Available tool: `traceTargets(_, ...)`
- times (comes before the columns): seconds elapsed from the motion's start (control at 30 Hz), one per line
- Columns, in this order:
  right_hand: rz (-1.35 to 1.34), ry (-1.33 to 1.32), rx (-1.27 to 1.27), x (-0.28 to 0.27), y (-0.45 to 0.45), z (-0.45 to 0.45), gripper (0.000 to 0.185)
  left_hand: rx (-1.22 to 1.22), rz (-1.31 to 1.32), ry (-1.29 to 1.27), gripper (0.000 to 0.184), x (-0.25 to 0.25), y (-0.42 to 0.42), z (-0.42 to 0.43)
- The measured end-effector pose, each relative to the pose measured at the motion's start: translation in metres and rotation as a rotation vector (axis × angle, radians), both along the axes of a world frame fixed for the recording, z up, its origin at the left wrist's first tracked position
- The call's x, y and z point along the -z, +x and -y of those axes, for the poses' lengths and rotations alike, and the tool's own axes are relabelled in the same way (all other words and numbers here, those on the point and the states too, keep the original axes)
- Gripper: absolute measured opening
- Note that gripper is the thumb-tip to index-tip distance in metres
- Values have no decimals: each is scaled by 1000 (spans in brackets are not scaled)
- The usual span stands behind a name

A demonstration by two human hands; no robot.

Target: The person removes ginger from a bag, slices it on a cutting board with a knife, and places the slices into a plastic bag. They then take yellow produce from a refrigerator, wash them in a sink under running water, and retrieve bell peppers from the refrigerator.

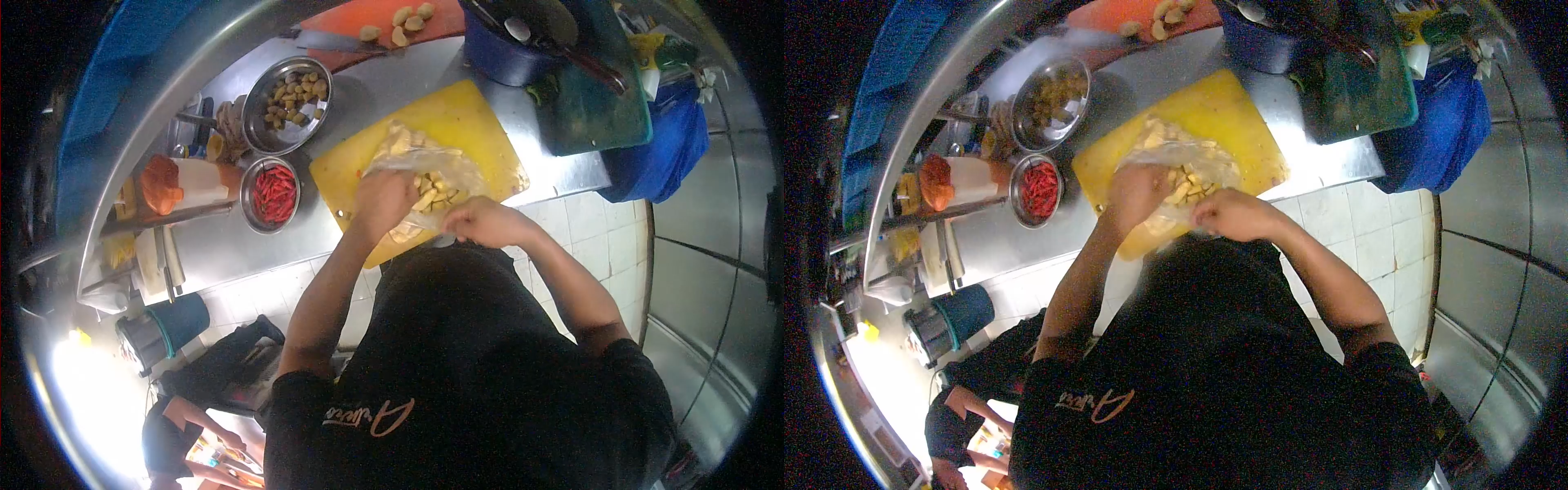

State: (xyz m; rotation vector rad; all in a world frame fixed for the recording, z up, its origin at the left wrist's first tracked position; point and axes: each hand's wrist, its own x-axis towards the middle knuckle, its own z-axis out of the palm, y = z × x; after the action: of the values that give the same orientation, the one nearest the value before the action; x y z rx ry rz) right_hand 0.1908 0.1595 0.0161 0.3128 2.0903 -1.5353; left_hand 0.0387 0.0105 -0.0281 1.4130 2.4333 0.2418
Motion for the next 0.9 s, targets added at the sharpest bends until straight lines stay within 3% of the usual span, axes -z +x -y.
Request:
traceTargets(0.1,70,-65,-69,-11,3,2,23,13,-9,-23,19,-20,9,10)
traceTargets(0.2,-187,-45,300,0,4,8,23,71,-78,106,20,-26,16,18)
traceTargets(0.27,-302,113,258,-1,-2,7,23,123,-117,268,22,-20,16,30)
traceTargets(0.37,-431,335,84,11,-29,15,24,-83,47,-316,23,-35,-8,18)
traceTargets(0.47,-324,564,-55,33,-66,31,26,105,-305,-52,32,-27,-29,32)
traceTargets(0.5,-254,639,-92,39,-77,33,27,3,-235,-65,31,-23,-31,33)
traceTargets(0.6,-274,688,-51,47,-98,29,27,-17,-404,85,28,-25,-34,32)
traceTargets(0.7,-358,678,-145,47,-101,27,27,-2,-391,182,25,-26,-34,35)
traceTargets(0.8,-432,649,-176,41,-102,32,28,-171,-146,-86,29,-29,-32,33)
traceTargets(0.9,-341,679,-297,23,-113,29,28,-219,-205,-56,25,-19,-39,34)
